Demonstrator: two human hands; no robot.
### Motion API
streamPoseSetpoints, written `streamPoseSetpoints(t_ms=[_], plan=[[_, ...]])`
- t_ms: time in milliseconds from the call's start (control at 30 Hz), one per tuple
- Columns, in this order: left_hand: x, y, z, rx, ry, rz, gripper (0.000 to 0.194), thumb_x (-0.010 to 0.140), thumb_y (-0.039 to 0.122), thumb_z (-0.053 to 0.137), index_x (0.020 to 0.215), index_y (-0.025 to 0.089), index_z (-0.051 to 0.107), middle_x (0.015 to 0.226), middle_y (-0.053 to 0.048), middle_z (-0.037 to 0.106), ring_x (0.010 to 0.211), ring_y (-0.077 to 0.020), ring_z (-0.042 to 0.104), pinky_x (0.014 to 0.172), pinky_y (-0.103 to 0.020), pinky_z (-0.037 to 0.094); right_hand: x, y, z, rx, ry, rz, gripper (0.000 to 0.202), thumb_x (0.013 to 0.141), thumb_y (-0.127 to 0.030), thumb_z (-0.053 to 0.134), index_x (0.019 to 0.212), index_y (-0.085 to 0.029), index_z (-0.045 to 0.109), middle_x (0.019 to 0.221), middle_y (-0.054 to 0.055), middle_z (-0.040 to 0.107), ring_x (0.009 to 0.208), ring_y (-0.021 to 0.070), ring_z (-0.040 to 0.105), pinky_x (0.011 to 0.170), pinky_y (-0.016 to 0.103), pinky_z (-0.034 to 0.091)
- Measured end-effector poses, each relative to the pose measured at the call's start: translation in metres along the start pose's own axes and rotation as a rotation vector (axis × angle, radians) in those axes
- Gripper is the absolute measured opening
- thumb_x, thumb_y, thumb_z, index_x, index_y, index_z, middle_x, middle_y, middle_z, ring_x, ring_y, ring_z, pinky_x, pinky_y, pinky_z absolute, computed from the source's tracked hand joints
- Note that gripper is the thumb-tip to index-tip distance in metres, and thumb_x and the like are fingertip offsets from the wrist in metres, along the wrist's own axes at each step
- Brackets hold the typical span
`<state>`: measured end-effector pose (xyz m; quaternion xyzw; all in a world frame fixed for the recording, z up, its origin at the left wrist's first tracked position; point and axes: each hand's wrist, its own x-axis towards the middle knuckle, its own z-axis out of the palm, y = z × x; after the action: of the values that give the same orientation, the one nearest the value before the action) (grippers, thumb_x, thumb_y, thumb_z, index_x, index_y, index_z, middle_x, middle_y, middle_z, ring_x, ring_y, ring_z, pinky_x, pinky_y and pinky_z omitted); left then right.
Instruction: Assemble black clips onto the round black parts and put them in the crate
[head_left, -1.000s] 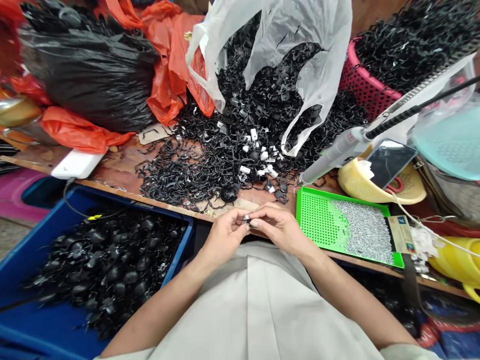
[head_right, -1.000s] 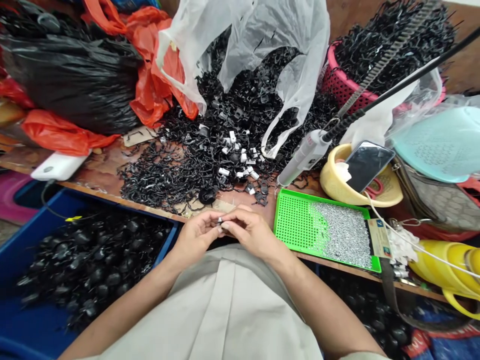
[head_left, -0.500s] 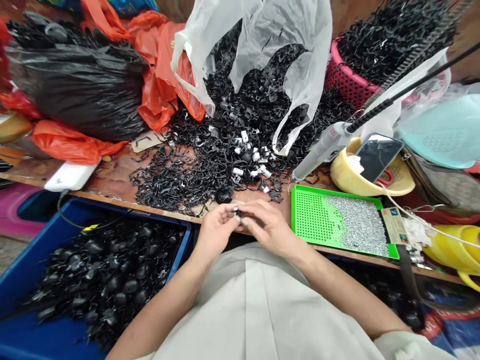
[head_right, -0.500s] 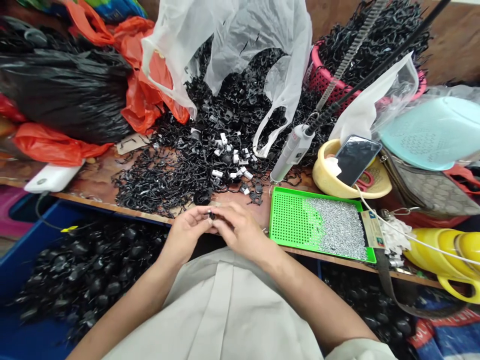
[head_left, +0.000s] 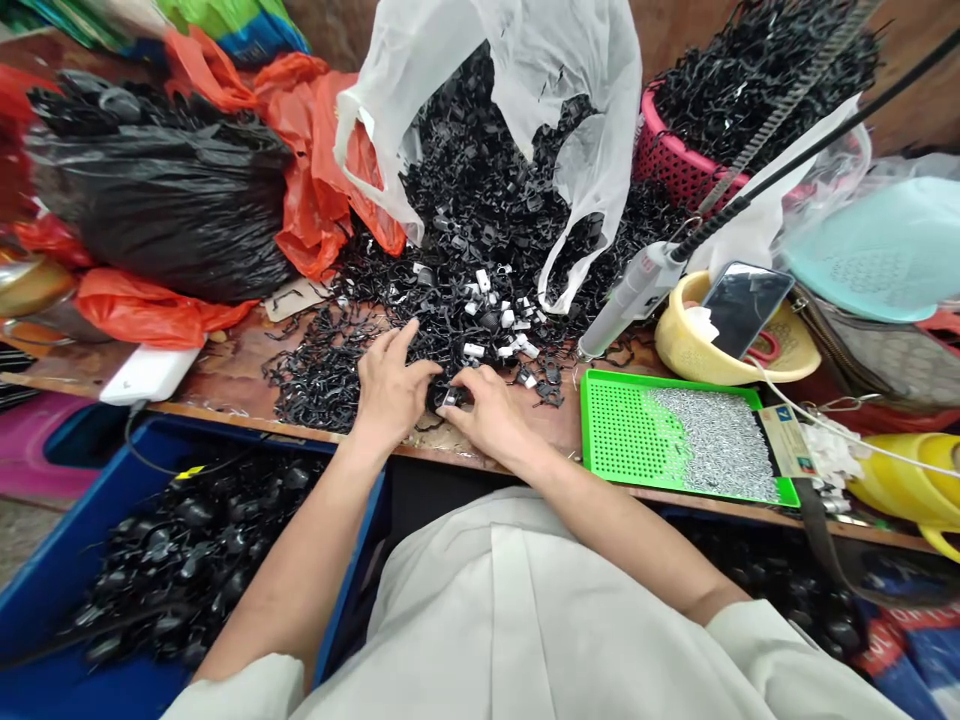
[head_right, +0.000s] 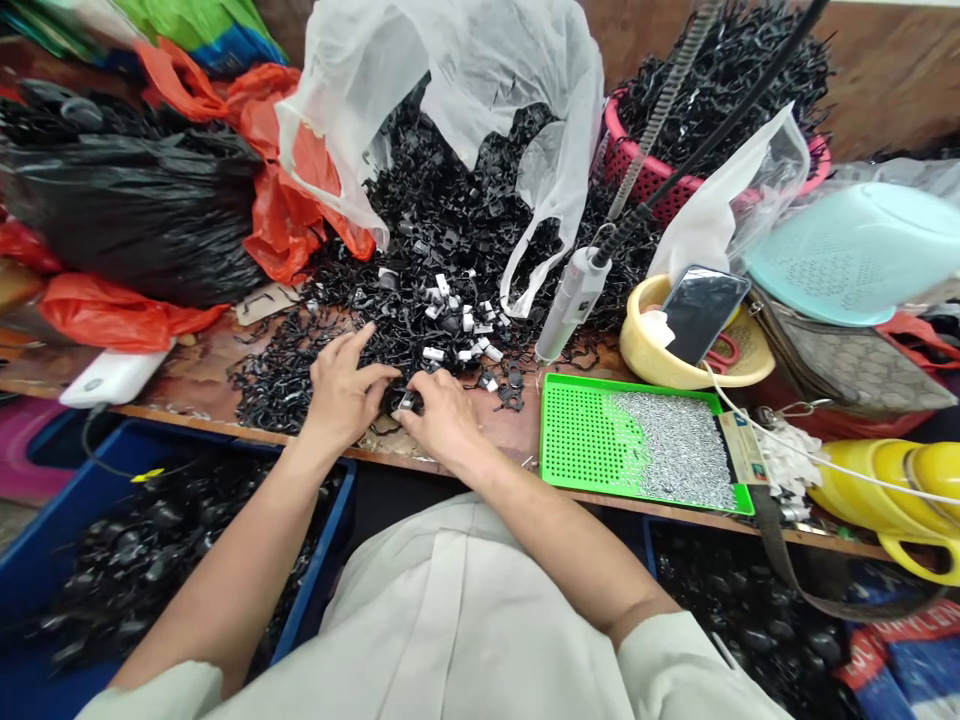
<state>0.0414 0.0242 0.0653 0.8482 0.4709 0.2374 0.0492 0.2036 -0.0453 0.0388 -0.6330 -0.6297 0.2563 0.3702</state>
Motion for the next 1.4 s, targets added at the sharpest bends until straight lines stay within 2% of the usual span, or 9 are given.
streamPoseSetpoints(t_ms=[200,267,400,500,633,933,1033,1233,1400], plan=[[0.007,0.008,-0.019,-0.107,0.303,-0.22,0.043,0.081,0.032,0.065,0.123,0.022,0.064,0.155,-0.012,0.031,0.137,-0.0368,0.032,0.108,-0.053,0.029,-0.013,0.009,-0.036,0.043,0.07,-0.059,0.028,0.074,-0.026,0.075,0.099,-0.023,0.063,0.093,0.003,0.054,0.079,0.0172,0.055,0.075,0.033,0.048],[-0.001,0.026,-0.022,-0.394,0.171,-0.259,0.052,0.082,0.039,0.065,0.13,0.022,0.059,0.148,-0.013,0.042,0.123,-0.0315,0.049,0.097,-0.044,0.044,-0.024,0.01,-0.054,0.135,0.058,-0.142,0.031,0.074,-0.028,0.076,0.102,-0.024,0.063,0.096,0.004,0.056,0.086,0.019,0.057,0.079,0.034,0.05],[-0.034,0.072,-0.009,-1.093,-0.45,-0.441,0.051,0.091,0.055,0.043,0.122,0.021,0.063,0.102,-0.009,0.067,0.066,-0.0152,0.061,0.05,-0.024,0.049,-0.049,0.005,-0.074,0.242,-0.113,-0.287,0.037,0.076,-0.03,0.077,0.11,-0.028,0.063,0.107,0.006,0.059,0.104,0.0227,0.057,0.089,0.039,0.05],[-0.061,0.096,0.004,-1.301,-0.469,-0.596,0.049,0.092,0.055,0.041,0.122,0.022,0.061,0.1,-0.007,0.064,0.061,-0.0114,0.054,0.044,-0.021,0.045,-0.067,0.004,-0.073,0.254,-0.073,-0.194,0.037,0.076,-0.03,0.077,0.11,-0.027,0.063,0.111,0.008,0.055,0.108,0.0229,0.056,0.092,0.04,0.05],[-0.081,0.102,0.007,-1.37,-0.445,-0.577,0.038,0.092,0.046,0.048,0.119,0.022,0.06,0.101,-0.006,0.061,0.075,-0.0141,0.056,0.059,-0.023,0.052,-0.08,0.009,-0.067,0.228,-0.029,-0.096,0.032,0.078,-0.026,0.075,0.108,-0.025,0.063,0.104,0.006,0.055,0.101,0.0213,0.057,0.085,0.037,0.051],[-0.086,0.078,-0.01,-1.243,-0.603,-0.63,0.022,0.078,0.026,0.063,0.098,0.019,0.061,0.088,-0.004,0.064,0.065,-0.0134,0.058,0.042,-0.019,0.047,-0.078,-0.004,-0.064,0.134,-0.366,-0.19,0.044,0.082,-0.031,0.072,0.123,-0.027,0.059,0.103,0.007,0.06,0.096,0.0212,0.061,0.085,0.037,0.052],[-0.089,0.063,-0.021,-1.261,-0.466,-0.721,0.026,0.071,0.021,0.065,0.097,0.018,0.061,0.084,-0.002,0.067,0.059,-0.0118,0.058,0.04,-0.019,0.047,-0.069,-0.012,-0.064,0.098,-0.404,-0.235,0.052,0.083,-0.038,0.071,0.131,-0.028,0.054,0.11,0.009,0.06,0.1,0.0223,0.061,0.087,0.038,0.052],[-0.085,-0.009,-0.038,-1.126,0.155,-0.853,0.027,0.067,0.024,0.066,0.092,0.017,0.058,0.074,0.0,0.066,0.045,-0.0117,0.059,0.032,-0.018,0.04,-0.012,-0.027,-0.027,-0.376,-0.295,-0.578,0.036,0.093,-0.032,0.056,0.129,-0.028,0.058,0.145,0.013,0.046,0.133,0.0324,0.041,0.106,0.054,0.034],[-0.057,-0.049,-0.026,-0.938,0.041,-0.856,0.027,0.067,0.023,0.067,0.092,0.018,0.059,0.077,0.0,0.065,0.044,-0.0136,0.062,0.03,-0.02,0.044,0.04,-0.025,0.02,-0.628,-0.358,-0.836,0.034,0.095,-0.025,0.051,0.128,-0.03,0.056,0.154,0.007,0.037,0.144,0.0285,0.025,0.115,0.057,0.016]])
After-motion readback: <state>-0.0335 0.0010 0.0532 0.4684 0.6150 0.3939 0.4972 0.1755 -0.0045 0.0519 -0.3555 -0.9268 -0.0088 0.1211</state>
